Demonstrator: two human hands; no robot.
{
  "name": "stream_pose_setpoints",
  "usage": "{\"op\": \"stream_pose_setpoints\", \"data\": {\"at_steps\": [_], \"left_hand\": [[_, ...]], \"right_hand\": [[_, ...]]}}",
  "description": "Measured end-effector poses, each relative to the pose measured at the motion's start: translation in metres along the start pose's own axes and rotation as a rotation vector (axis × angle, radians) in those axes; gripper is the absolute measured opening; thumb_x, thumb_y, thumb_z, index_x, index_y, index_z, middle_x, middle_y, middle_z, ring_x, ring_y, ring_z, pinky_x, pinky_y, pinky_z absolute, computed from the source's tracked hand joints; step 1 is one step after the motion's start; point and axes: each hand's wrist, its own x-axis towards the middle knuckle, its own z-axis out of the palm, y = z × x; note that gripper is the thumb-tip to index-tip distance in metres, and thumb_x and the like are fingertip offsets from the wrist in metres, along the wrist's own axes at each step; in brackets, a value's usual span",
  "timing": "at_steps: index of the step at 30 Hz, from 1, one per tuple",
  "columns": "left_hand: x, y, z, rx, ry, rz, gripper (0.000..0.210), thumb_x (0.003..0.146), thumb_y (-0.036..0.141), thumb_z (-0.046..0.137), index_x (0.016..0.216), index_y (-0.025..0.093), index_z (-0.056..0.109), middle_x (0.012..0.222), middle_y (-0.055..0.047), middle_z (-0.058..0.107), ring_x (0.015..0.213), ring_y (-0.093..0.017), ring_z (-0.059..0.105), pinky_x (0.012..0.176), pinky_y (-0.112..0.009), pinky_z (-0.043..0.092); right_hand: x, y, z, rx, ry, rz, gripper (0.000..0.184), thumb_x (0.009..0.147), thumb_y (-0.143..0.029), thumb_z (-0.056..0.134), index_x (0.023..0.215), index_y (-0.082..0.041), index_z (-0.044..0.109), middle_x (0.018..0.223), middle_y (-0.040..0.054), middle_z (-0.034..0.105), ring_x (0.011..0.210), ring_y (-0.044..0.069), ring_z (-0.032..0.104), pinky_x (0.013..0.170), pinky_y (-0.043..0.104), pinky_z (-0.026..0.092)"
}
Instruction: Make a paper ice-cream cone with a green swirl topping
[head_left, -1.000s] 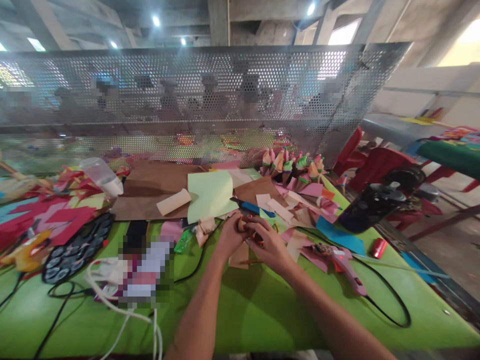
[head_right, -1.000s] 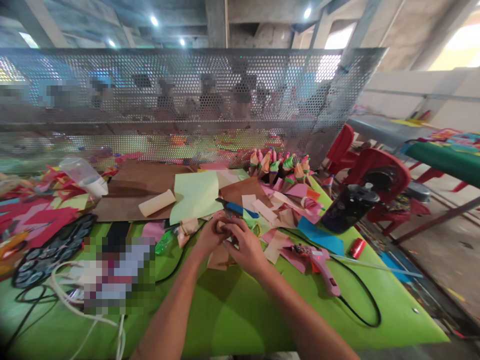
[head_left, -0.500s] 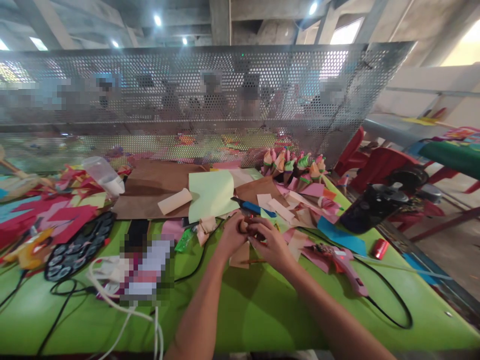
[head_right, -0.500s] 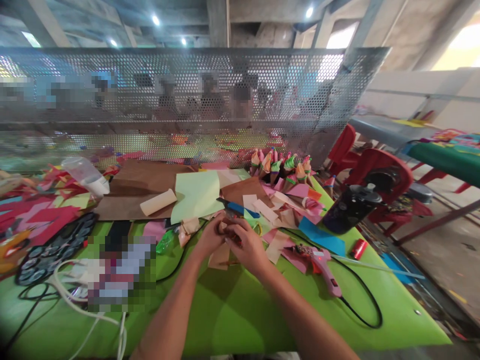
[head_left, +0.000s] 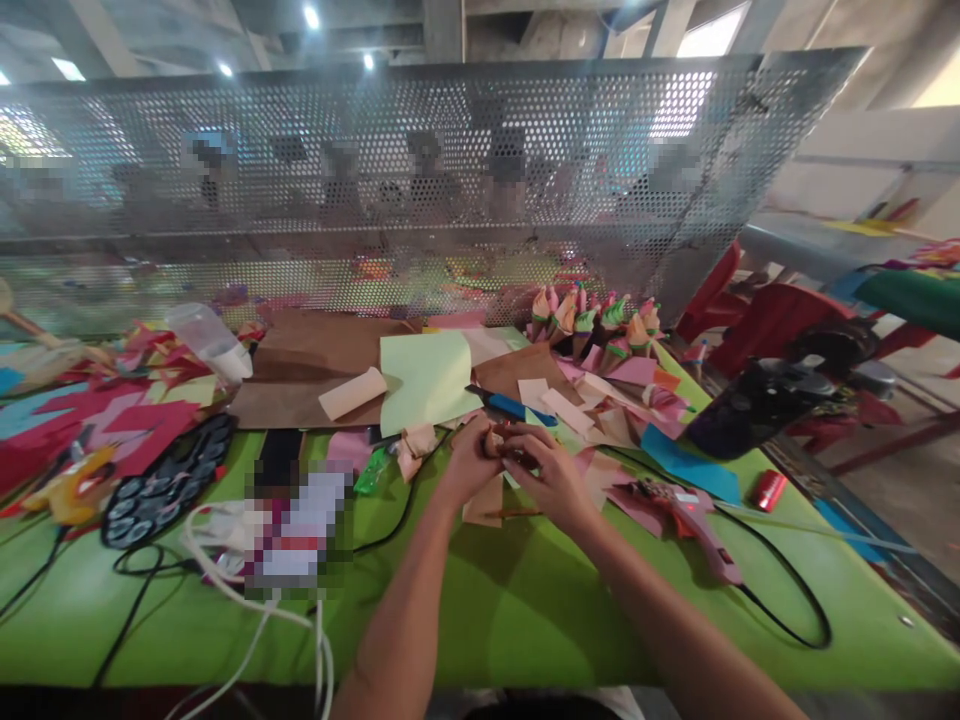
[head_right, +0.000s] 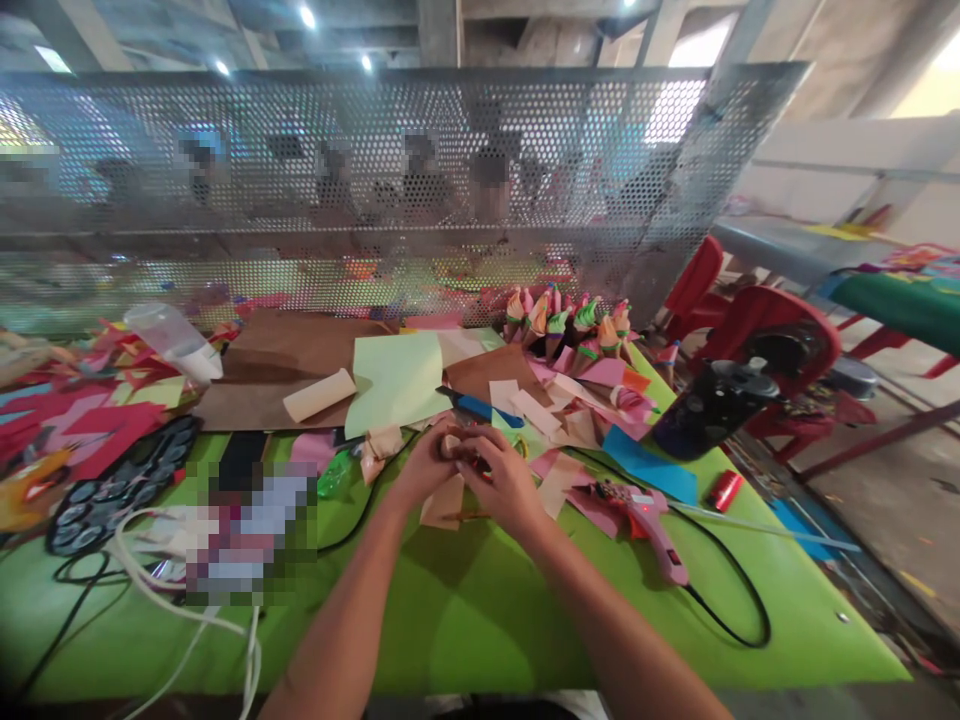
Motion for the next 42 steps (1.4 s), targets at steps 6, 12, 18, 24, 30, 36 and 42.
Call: {"op": "stream_pose_setpoints", "data": {"at_steps": [6,12,18,24,30,36,42], "left_hand": [[-0.001,0.002,-0.003,0.05,-0.033,0.063,0.016,0.063,0.01,0.063,0.076,0.02,0.063,0.083,-0.001,0.061,0.086,-0.019,0.054,0.085,-0.03,0.046],[-0.001,-0.005,-0.002,-0.115,-0.074,-0.034,0.016,0.059,0.015,0.065,0.074,0.018,0.061,0.076,0.001,0.058,0.077,-0.016,0.05,0.072,-0.026,0.043],[-0.001,-0.003,0.003,-0.308,-0.097,-0.056,0.021,0.059,0.021,0.074,0.075,0.017,0.061,0.074,0.002,0.058,0.073,-0.014,0.05,0.072,-0.025,0.043],[-0.001,-0.003,0.005,-0.17,-0.015,-0.075,0.014,0.057,0.01,0.063,0.069,0.017,0.059,0.07,0.004,0.056,0.071,-0.012,0.047,0.067,-0.024,0.04],[-0.002,-0.001,0.006,-0.225,-0.036,-0.077,0.016,0.059,0.016,0.068,0.07,0.017,0.057,0.07,0.004,0.054,0.069,-0.012,0.047,0.066,-0.024,0.041],[-0.004,0.005,0.003,-0.191,-0.134,-0.059,0.028,0.063,0.03,0.081,0.073,0.017,0.058,0.073,0.003,0.057,0.07,-0.013,0.051,0.068,-0.025,0.043],[-0.006,0.015,-0.001,-0.032,-0.243,-0.064,0.018,0.065,0.022,0.073,0.077,0.016,0.061,0.076,0.002,0.061,0.072,-0.014,0.054,0.069,-0.024,0.044]], "right_hand": [[-0.002,0.002,0.002,-0.015,-0.054,0.015,0.018,0.097,-0.022,0.054,0.101,-0.025,0.071,0.121,0.0106,0.068,0.115,0.025,0.067,0.095,0.041,0.058],[-0.002,-0.001,0.002,-0.028,-0.084,0.006,0.02,0.099,-0.024,0.052,0.108,-0.025,0.07,0.126,0.0112,0.066,0.119,0.025,0.065,0.097,0.04,0.057],[-0.004,-0.009,-0.002,-0.095,-0.042,-0.005,0.029,0.097,-0.021,0.054,0.121,-0.028,0.068,0.135,0.0115,0.06,0.124,0.026,0.062,0.101,0.041,0.056],[-0.004,-0.005,0.001,-0.068,-0.096,0.028,0.031,0.099,-0.023,0.049,0.122,-0.027,0.068,0.132,0.0114,0.062,0.121,0.026,0.063,0.103,0.043,0.055],[-0.002,-0.006,-0.003,0.033,-0.056,0.056,0.026,0.097,-0.026,0.053,0.117,-0.028,0.07,0.129,0.0109,0.062,0.119,0.027,0.062,0.101,0.044,0.054],[0.006,-0.004,-0.011,0.41,-0.028,0.384,0.037,0.084,-0.04,0.069,0.117,-0.023,0.062,0.109,0.0058,0.066,0.07,0.015,0.059,0.062,0.029,0.052],[0.009,0.002,-0.007,0.577,-0.095,0.543,0.044,0.07,-0.043,0.078,0.105,-0.022,0.062,0.105,0.0044,0.067,0.076,0.016,0.057,0.068,0.031,0.049]]}}
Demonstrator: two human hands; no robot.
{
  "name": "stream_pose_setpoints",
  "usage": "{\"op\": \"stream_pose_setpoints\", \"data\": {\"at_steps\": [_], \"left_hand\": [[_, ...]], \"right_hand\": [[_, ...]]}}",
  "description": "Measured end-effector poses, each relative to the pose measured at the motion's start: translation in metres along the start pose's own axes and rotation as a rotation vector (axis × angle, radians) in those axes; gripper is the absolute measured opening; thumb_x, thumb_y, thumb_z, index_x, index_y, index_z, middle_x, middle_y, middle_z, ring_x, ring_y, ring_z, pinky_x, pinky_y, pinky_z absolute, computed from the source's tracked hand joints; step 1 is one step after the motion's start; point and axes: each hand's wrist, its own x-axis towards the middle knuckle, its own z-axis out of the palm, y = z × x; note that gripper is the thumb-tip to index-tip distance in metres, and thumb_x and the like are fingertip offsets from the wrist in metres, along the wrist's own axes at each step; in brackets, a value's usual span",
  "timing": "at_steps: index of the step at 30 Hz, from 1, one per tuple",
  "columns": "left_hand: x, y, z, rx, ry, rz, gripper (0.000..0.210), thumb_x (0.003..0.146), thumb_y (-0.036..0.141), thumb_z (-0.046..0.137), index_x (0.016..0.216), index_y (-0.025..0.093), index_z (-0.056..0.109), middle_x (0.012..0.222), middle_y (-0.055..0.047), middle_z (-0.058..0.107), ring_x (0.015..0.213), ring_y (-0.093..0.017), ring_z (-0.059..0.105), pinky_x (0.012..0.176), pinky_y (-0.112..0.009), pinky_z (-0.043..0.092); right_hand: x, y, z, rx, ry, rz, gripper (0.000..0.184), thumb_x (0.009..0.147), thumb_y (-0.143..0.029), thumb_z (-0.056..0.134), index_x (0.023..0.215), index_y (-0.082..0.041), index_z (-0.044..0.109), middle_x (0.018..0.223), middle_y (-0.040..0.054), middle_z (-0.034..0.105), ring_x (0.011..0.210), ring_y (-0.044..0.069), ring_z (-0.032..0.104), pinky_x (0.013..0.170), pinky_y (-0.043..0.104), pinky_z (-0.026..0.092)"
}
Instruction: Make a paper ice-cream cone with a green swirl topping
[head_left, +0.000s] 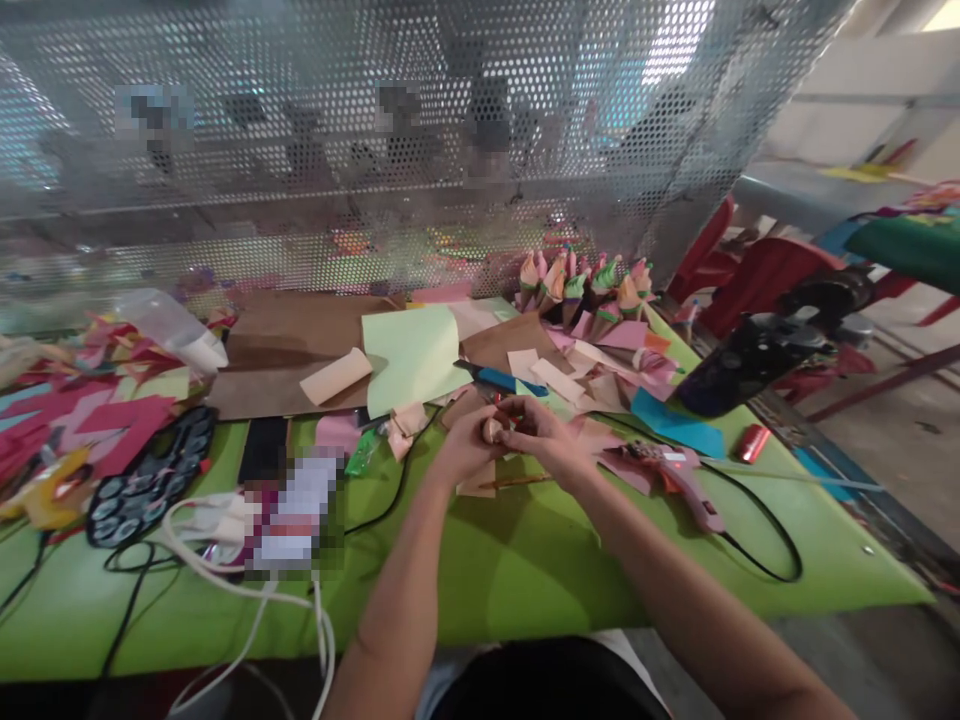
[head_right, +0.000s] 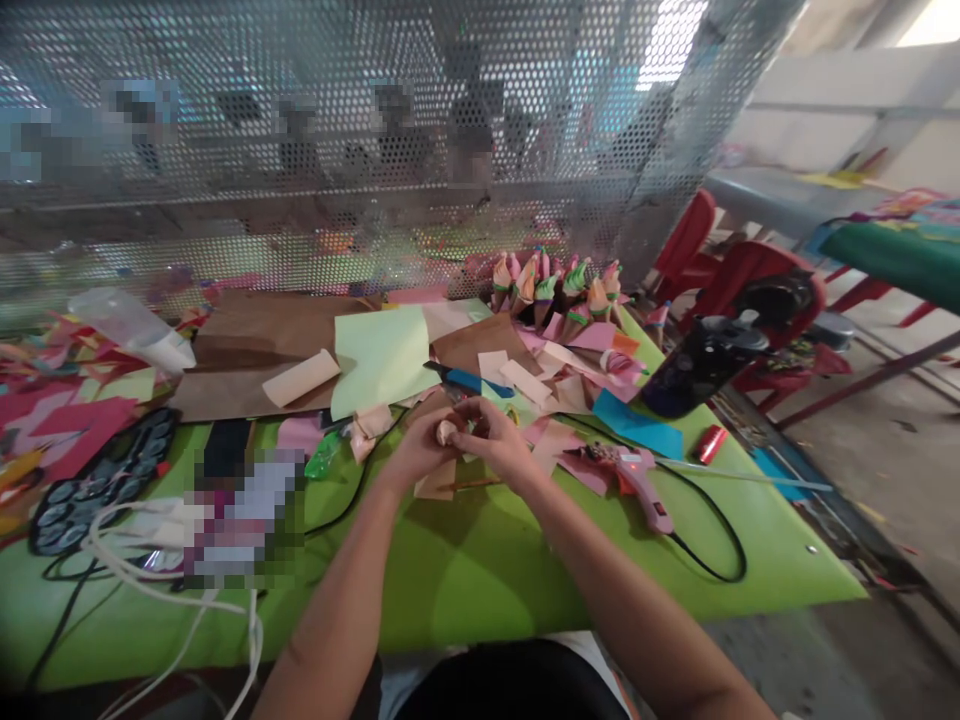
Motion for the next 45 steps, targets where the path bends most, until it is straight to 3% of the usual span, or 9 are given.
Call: {"op": "stream_pose_setpoints", "data": {"at_steps": [7,14,18,23,28,33,37,40,45], "left_hand": [[-0.002,0.007,0.0,0.182,-0.07,-0.027,0.016,0.068,0.023,0.066,0.082,0.016,0.062,0.073,0.004,0.057,0.071,-0.013,0.05,0.067,-0.023,0.039],[-0.005,0.011,0.003,0.393,-0.094,-0.004,0.021,0.067,0.019,0.065,0.065,0.02,0.044,0.061,0.007,0.041,0.062,-0.011,0.038,0.06,-0.024,0.026],[-0.005,0.01,0.005,0.443,-0.07,0.008,0.017,0.068,0.014,0.061,0.064,0.019,0.045,0.059,0.007,0.039,0.061,-0.011,0.036,0.059,-0.026,0.024],[-0.002,0.006,0.005,0.231,-0.099,-0.013,0.015,0.067,0.023,0.067,0.067,0.017,0.053,0.067,0.005,0.05,0.067,-0.012,0.044,0.064,-0.023,0.034],[0.0,0.007,0.006,-0.116,-0.127,-0.05,0.033,0.063,0.036,0.083,0.076,0.015,0.061,0.078,0.001,0.061,0.075,-0.015,0.054,0.072,-0.026,0.045],[-0.001,0.007,0.005,-0.224,-0.03,-0.08,0.044,0.058,0.044,0.089,0.079,0.015,0.064,0.075,0.001,0.06,0.073,-0.014,0.053,0.073,-0.028,0.047],[0.0,0.003,0.002,-0.265,0.005,-0.07,0.042,0.058,0.041,0.089,0.072,0.016,0.06,0.072,0.002,0.057,0.071,-0.012,0.05,0.07,-0.026,0.045],[0.001,0.0,-0.001,-0.252,0.016,-0.055,0.038,0.057,0.035,0.088,0.068,0.016,0.057,0.068,0.003,0.054,0.069,-0.012,0.047,0.068,-0.025,0.043],[0.002,-0.004,-0.001,-0.258,0.004,-0.049,0.023,0.056,0.019,0.075,0.065,0.017,0.055,0.066,0.004,0.053,0.066,-0.011,0.044,0.065,-0.024,0.04]], "right_hand": [[0.001,0.003,-0.002,-0.081,0.022,0.035,0.044,0.065,-0.042,0.079,0.099,-0.022,0.06,0.097,0.0016,0.063,0.075,0.016,0.052,0.068,0.031,0.042],[0.004,0.005,-0.004,-0.157,-0.038,0.074,0.041,0.06,-0.036,0.075,0.095,-0.022,0.058,0.087,-0.0019,0.06,0.074,0.017,0.05,0.07,0.031,0.04],[0.004,0.008,-0.003,-0.213,-0.012,0.064,0.038,0.062,-0.037,0.073,0.094,-0.022,0.058,0.085,-0.0024,0.06,0.075,0.017,0.051,0.069,0.03,0.039],[0.001,0.009,-0.002,-0.247,0.034,0.021,0.034,0.065,-0.034,0.072,0.094,-0.023,0.058,0.087,-0.0025,0.062,0.077,0.017,0.053,0.07,0.03,0.041],[-0.001,-0.002,-0.006,-0.161,-0.009,-0.021,0.039,0.075,-0.046,0.072,0.103,-0.022,0.063,0.096,0.0021,0.067,0.079,0.019,0.057,0.07,0.032,0.044],[-0.008,-0.017,-0.012,-0.259,0.143,-0.276,0.02,0.086,-0.041,0.067,0.095,-0.023,0.07,0.097,0.005,0.066,0.081,0.019,0.06,0.071,0.032,0.048],[-0.014,-0.02,-0.01,-0.412,0.057,-0.431,0.013,0.09,-0.032,0.065,0.094,-0.026,0.076,0.091,0.0057,0.064,0.086,0.022,0.063,0.077,0.035,0.051],[-0.015,-0.016,-0.005,-0.531,-0.026,-0.457,0.018,0.091,-0.028,0.062,0.101,-0.026,0.077,0.094,0.0067,0.064,0.088,0.022,0.064,0.078,0.035,0.053],[-0.016,-0.007,0.001,-0.72,-0.027,-0.46,0.024,0.093,-0.024,0.056,0.108,-0.027,0.075,0.098,0.0082,0.065,0.091,0.023,0.065,0.077,0.034,0.055]]}}
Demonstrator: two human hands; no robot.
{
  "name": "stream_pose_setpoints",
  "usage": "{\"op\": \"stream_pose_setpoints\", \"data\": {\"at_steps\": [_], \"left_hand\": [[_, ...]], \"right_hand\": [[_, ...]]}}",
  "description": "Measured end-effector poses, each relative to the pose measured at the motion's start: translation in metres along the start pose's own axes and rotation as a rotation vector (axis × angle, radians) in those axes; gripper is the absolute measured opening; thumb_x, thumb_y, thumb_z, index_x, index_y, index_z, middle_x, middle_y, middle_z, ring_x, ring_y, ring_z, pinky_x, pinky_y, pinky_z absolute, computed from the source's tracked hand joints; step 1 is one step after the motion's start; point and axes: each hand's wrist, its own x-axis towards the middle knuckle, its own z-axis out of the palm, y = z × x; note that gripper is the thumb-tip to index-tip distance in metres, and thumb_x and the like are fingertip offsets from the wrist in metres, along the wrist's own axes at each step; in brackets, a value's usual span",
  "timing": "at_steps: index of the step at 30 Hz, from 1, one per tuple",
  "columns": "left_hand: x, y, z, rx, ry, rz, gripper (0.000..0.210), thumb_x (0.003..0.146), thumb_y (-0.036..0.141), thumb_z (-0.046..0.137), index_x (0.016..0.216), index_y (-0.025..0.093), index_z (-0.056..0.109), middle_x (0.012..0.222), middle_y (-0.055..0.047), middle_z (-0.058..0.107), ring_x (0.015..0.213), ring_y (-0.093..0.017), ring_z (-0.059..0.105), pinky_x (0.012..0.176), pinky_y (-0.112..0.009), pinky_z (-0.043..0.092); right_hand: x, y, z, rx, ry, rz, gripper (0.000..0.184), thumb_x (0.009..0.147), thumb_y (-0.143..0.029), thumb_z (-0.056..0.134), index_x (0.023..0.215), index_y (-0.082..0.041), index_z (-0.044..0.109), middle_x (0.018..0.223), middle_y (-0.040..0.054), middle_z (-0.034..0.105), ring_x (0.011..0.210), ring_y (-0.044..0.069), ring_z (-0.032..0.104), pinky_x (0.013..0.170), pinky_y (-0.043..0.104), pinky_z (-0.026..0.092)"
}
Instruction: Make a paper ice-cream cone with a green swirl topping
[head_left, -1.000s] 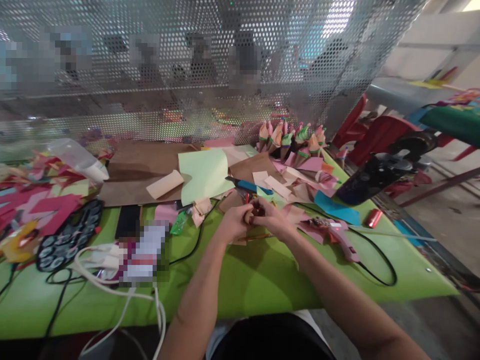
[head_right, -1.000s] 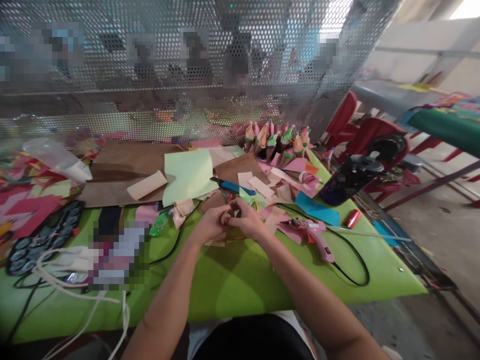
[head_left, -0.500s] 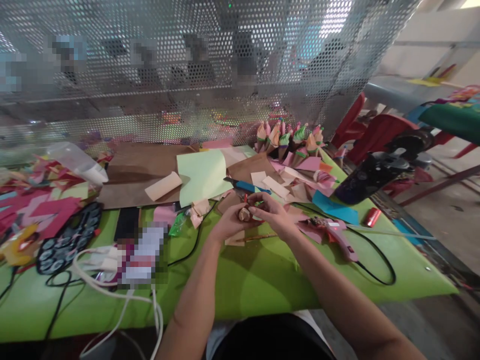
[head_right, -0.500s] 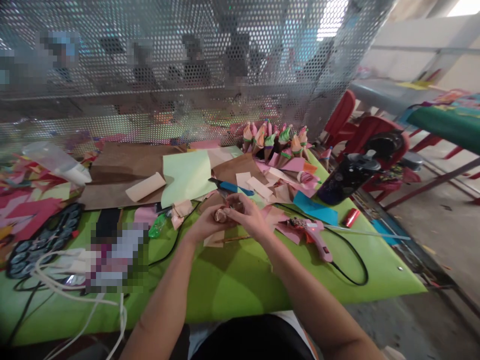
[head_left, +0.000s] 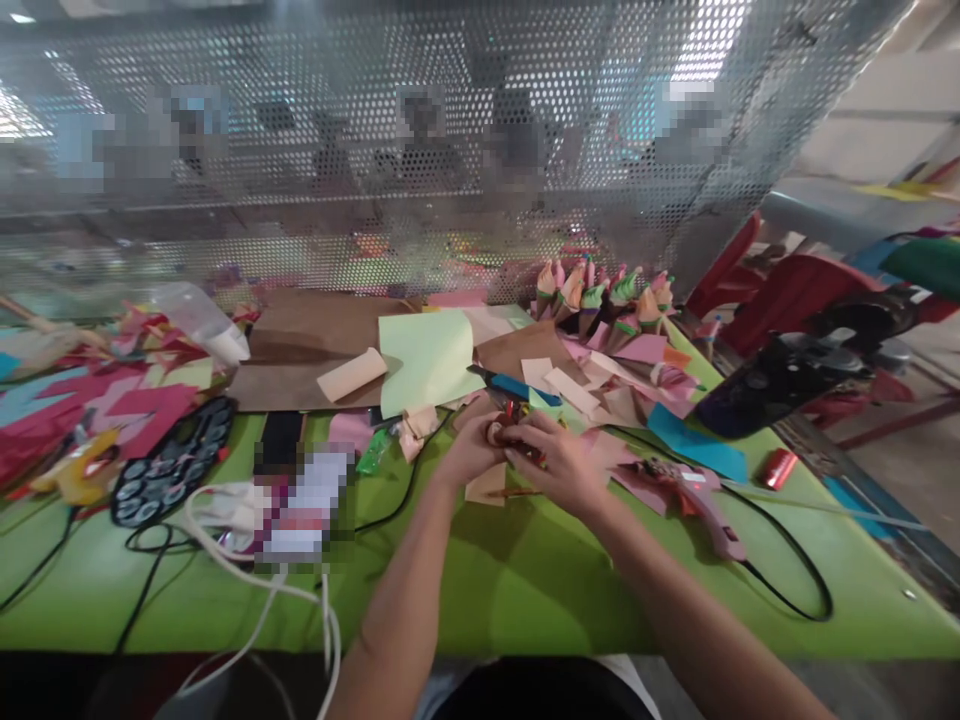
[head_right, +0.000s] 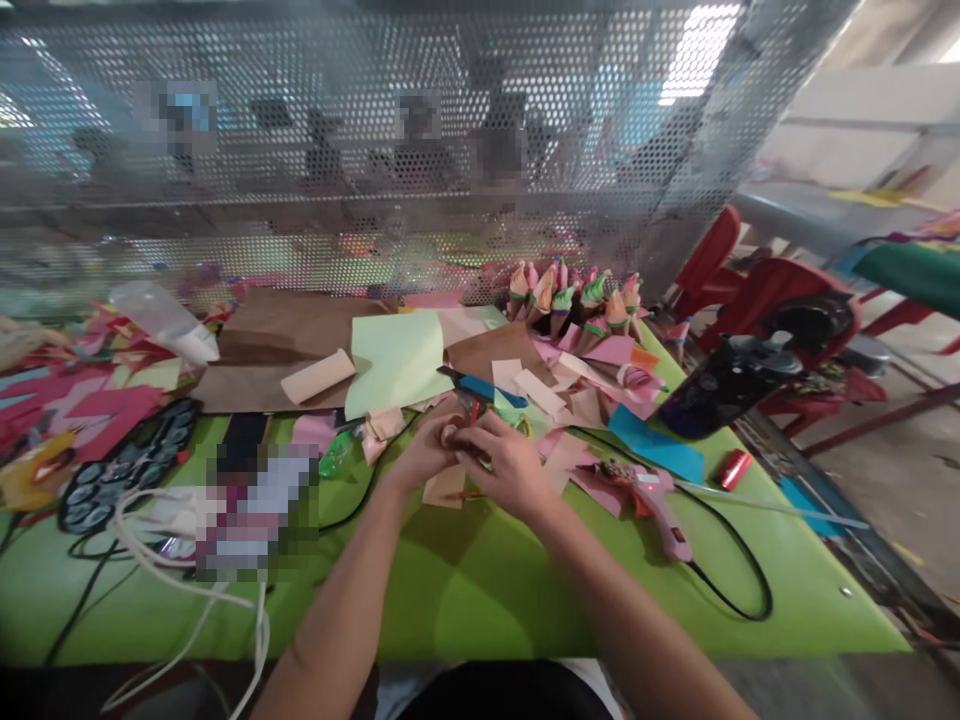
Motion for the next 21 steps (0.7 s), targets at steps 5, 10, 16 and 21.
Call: {"op": "stream_pose_setpoints", "data": {"at_steps": [5,10,16,21], "left_hand": [[0.0001,-0.001,-0.0013,0.03,0.02,0.011,0.017,0.055,0.014,0.067,0.063,0.017,0.053,0.065,0.005,0.052,0.067,-0.011,0.045,0.065,-0.023,0.04],[0.0005,-0.001,-0.0007,-0.023,0.028,-0.011,0.027,0.056,0.021,0.079,0.066,0.016,0.055,0.065,0.005,0.052,0.066,-0.01,0.044,0.063,-0.022,0.038],[0.0005,-0.0019,0.002,-0.137,0.059,-0.043,0.04,0.049,0.027,0.089,0.074,0.016,0.06,0.071,0.003,0.059,0.069,-0.011,0.051,0.066,-0.023,0.043],[-0.0005,-0.0014,-0.0002,-0.096,0.07,-0.077,0.026,0.054,0.014,0.079,0.074,0.016,0.063,0.072,0.003,0.063,0.073,-0.014,0.057,0.072,-0.025,0.048]], "right_hand": [[-0.0012,-0.0001,0.0024,-0.062,-0.038,-0.004,0.025,0.097,-0.026,0.051,0.111,-0.027,0.072,0.101,0.0092,0.064,0.091,0.024,0.066,0.078,0.035,0.055],[-0.001,-0.0029,0.0014,-0.032,-0.016,0.002,0.025,0.096,-0.024,0.053,0.114,-0.029,0.071,0.1,0.0083,0.062,0.091,0.023,0.065,0.078,0.035,0.055],[0.0002,-0.0036,-0.0008,0.023,0.033,-0.016,0.031,0.094,-0.023,0.056,0.121,-0.03,0.069,0.102,0.0081,0.059,0.091,0.023,0.064,0.079,0.035,0.057],[-0.0007,-0.0011,0.0038,-0.007,-0.022,0.02,0.03,0.097,-0.027,0.054,0.123,-0.03,0.068,0.1,0.0079,0.059,0.09,0.023,0.064,0.077,0.035,0.056]]}}
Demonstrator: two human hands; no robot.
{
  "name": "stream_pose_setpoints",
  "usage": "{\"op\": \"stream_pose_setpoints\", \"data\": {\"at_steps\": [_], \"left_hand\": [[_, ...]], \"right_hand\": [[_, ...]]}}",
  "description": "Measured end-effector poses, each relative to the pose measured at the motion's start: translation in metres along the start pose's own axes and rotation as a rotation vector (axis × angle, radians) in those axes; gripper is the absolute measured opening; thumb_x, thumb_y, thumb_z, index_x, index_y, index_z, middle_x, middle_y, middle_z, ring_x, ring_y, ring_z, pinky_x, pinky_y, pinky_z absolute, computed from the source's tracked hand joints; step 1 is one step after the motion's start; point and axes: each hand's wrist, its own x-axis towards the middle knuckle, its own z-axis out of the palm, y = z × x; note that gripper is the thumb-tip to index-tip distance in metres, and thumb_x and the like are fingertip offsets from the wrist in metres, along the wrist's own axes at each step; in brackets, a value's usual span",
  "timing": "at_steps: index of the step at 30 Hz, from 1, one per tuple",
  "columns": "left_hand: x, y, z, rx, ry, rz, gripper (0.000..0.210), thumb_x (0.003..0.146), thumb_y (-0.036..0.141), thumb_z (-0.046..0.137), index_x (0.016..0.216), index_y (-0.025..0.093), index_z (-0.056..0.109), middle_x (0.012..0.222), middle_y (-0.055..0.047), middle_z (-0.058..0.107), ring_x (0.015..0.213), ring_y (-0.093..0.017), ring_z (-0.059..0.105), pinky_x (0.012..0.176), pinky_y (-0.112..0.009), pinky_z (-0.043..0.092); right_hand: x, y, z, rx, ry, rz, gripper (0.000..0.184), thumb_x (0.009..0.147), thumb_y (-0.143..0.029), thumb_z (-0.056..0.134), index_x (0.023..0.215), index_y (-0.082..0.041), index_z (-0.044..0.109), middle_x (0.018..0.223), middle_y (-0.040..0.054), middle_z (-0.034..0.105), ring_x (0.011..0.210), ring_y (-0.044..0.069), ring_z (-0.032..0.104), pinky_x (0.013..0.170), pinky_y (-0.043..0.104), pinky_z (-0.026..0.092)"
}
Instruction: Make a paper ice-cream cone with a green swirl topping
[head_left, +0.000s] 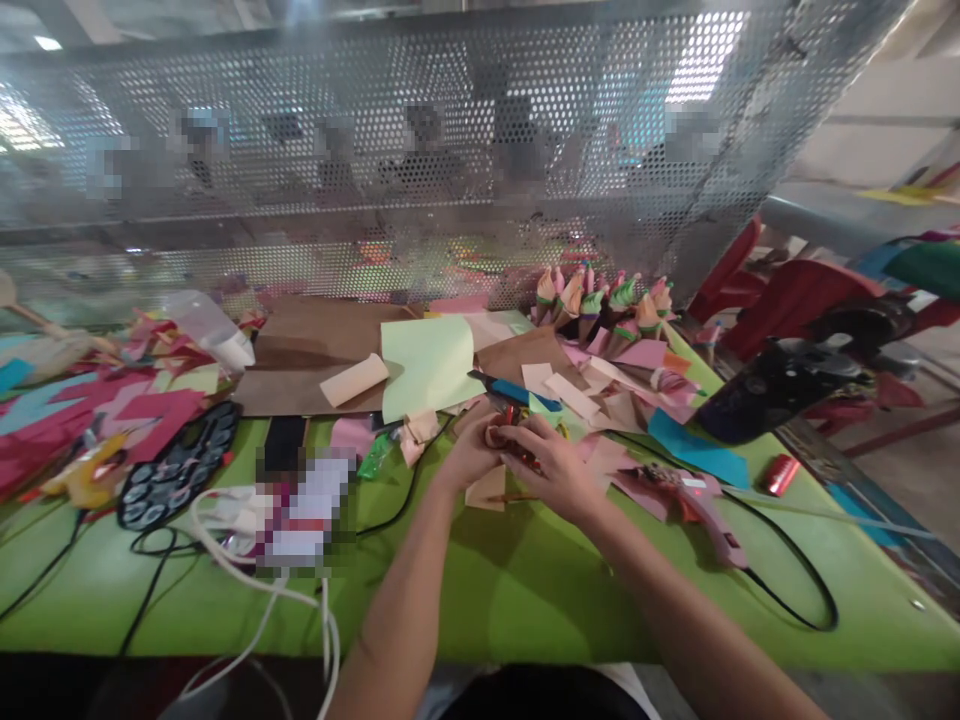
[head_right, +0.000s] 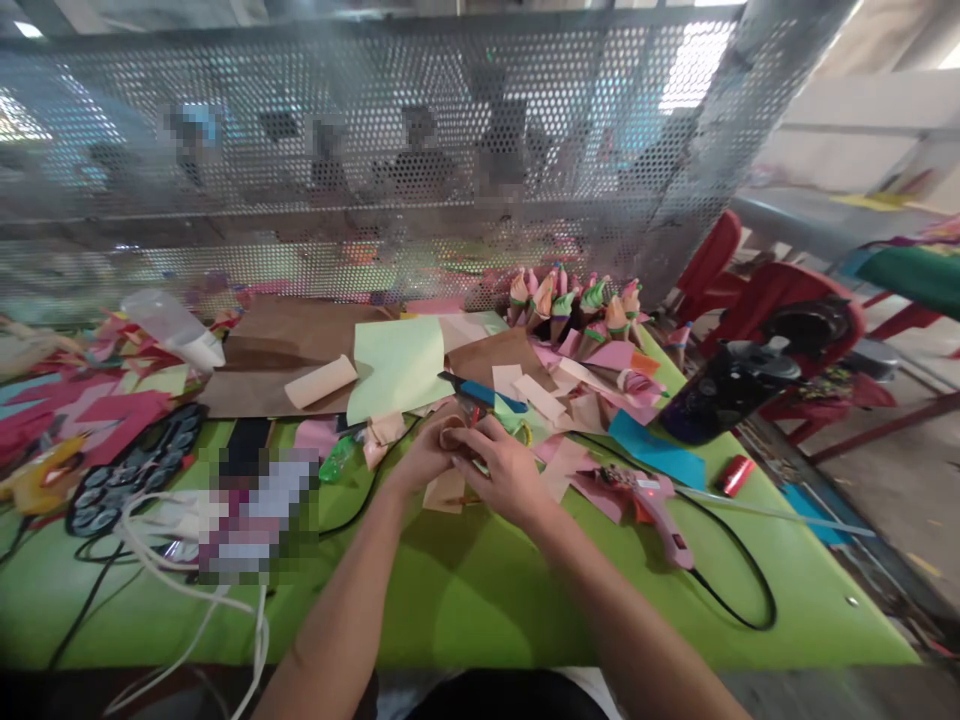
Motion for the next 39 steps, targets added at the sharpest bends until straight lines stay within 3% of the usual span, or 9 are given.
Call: {"op": "stream_pose_setpoints", "data": {"at_steps": [6,11,15,19,23,29,35,39], "left_hand": [[0.003,-0.005,-0.002,0.054,0.014,0.044,0.032,0.058,0.015,0.075,0.088,0.017,0.064,0.085,0.0,0.067,0.086,-0.018,0.062,0.082,-0.03,0.051],[0.003,-0.006,-0.002,0.229,0.056,0.163,0.035,0.066,0.025,0.078,0.096,0.018,0.06,0.103,-0.005,0.065,0.102,-0.022,0.061,0.093,-0.034,0.05],[-0.003,-0.002,0.002,0.389,-0.002,0.101,0.049,0.069,0.019,0.073,0.114,0.02,0.054,0.115,-0.008,0.065,0.106,-0.025,0.062,0.094,-0.037,0.05],[-0.006,0.002,0.008,0.42,-0.039,0.053,0.061,0.069,0.017,0.073,0.126,0.02,0.051,0.113,-0.009,0.068,0.103,-0.026,0.064,0.089,-0.036,0.052],[-0.002,-0.005,0.006,0.37,-0.047,0.086,0.058,0.071,0.025,0.078,0.125,0.019,0.055,0.114,-0.01,0.069,0.103,-0.026,0.066,0.088,-0.035,0.053],[0.003,-0.013,-0.001,0.284,-0.089,0.109,0.045,0.084,0.045,0.069,0.119,0.018,0.065,0.115,-0.009,0.071,0.107,-0.027,0.065,0.088,-0.036,0.055],[0.002,-0.005,0.0,0.246,-0.032,0.081,0.049,0.084,0.047,0.071,0.121,0.016,0.066,0.123,-0.012,0.07,0.112,-0.03,0.064,0.095,-0.04,0.054],[0.003,-0.004,0.002,0.156,-0.033,0.088,0.051,0.08,0.051,0.074,0.115,0.015,0.068,0.109,-0.01,0.071,0.098,-0.025,0.066,0.086,-0.037,0.055]], "right_hand": [[0.002,0.003,-0.002,0.129,0.075,0.01,0.029,0.094,-0.029,0.059,0.121,-0.03,0.068,0.104,0.0073,0.06,0.094,0.024,0.064,0.081,0.037,0.056],[0.005,0.011,-0.007,0.247,0.182,0.155,0.037,0.087,-0.038,0.069,0.123,-0.027,0.065,0.104,0.0059,0.059,0.08,0.02,0.06,0.07,0.033,0.054],[0.007,0.017,-0.005,0.299,0.127,0.182,0.045,0.08,-0.039,0.074,0.122,-0.025,0.065,0.108,0.0063,0.061,0.086,0.021,0.062,0.075,0.035,0.054],[0.008,0.02,-0.002,0.316,0.125,0.189,0.04,0.08,-0.038,0.074,0.116,-0.024,0.069,0.102,0.0059,0.064,0.088,0.022,0.062,0.078,0.036,0.053],[0.009,0.024,-0.003,0.384,0.214,0.216,0.034,0.078,-0.04,0.076,0.105,-0.022,0.068,0.094,0.0045,0.065,0.081,0.02,0.061,0.073,0.034,0.052],[0.01,0.025,-0.006,0.529,0.304,0.315,0.044,0.075,-0.051,0.081,0.102,-0.021,0.063,0.087,0.0025,0.063,0.07,0.017,0.057,0.065,0.031,0.049],[0.012,0.025,-0.005,0.621,0.269,0.327,0.058,0.069,-0.051,0.085,0.115,-0.023,0.062,0.089,0.0003,0.06,0.069,0.015,0.054,0.061,0.028,0.046],[0.015,0.027,-0.002,0.713,0.259,0.36,0.055,0.065,-0.05,0.087,0.108,-0.023,0.065,0.085,-0.0001,0.059,0.068,0.015,0.053,0.059,0.028,0.045]]}}
